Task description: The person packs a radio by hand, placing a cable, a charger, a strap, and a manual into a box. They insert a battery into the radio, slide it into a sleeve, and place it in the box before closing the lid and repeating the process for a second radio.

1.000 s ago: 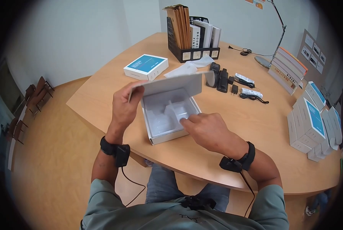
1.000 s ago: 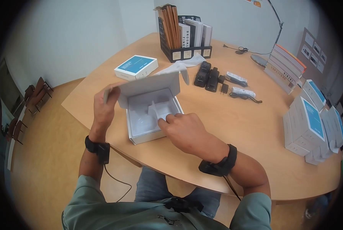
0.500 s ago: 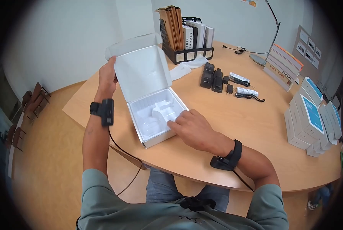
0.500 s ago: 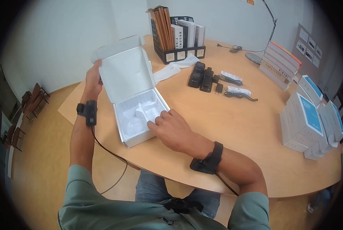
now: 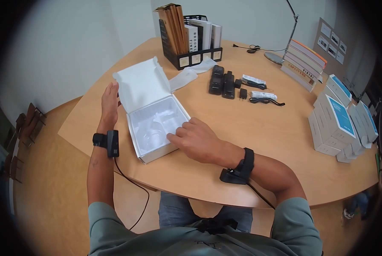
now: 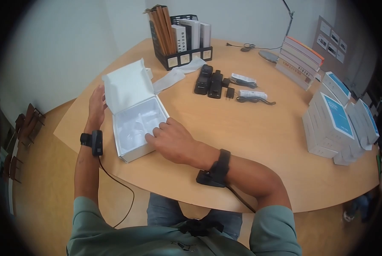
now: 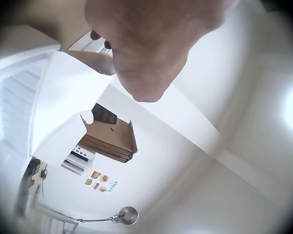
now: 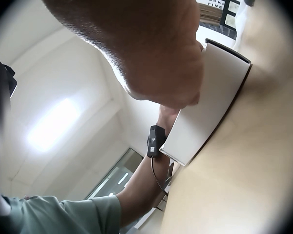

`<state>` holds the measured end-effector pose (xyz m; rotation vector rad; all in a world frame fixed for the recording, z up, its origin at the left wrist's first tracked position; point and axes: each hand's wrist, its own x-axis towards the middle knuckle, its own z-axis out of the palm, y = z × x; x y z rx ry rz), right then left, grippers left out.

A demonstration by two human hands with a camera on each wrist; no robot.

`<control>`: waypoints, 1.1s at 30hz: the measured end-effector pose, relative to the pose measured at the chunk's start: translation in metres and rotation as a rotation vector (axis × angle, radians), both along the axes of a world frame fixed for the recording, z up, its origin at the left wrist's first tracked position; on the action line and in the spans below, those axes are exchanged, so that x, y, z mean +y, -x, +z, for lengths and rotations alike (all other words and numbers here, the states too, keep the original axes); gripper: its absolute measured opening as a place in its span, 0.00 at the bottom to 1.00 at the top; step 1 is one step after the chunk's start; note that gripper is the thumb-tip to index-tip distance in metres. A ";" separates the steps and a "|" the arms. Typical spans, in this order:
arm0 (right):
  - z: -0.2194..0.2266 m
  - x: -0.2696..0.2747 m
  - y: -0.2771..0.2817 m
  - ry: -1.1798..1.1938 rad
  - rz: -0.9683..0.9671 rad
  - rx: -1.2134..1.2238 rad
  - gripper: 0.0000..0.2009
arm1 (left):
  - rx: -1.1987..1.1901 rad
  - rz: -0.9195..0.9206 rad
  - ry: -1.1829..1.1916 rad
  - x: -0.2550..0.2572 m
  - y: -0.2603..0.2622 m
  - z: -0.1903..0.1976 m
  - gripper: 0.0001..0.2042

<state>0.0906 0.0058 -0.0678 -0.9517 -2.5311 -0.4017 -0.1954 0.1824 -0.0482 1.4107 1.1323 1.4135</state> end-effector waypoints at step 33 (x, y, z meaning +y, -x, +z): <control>0.016 0.067 -0.307 0.425 -0.691 0.211 0.27 | -0.267 0.031 0.026 -0.004 -0.003 -0.068 0.21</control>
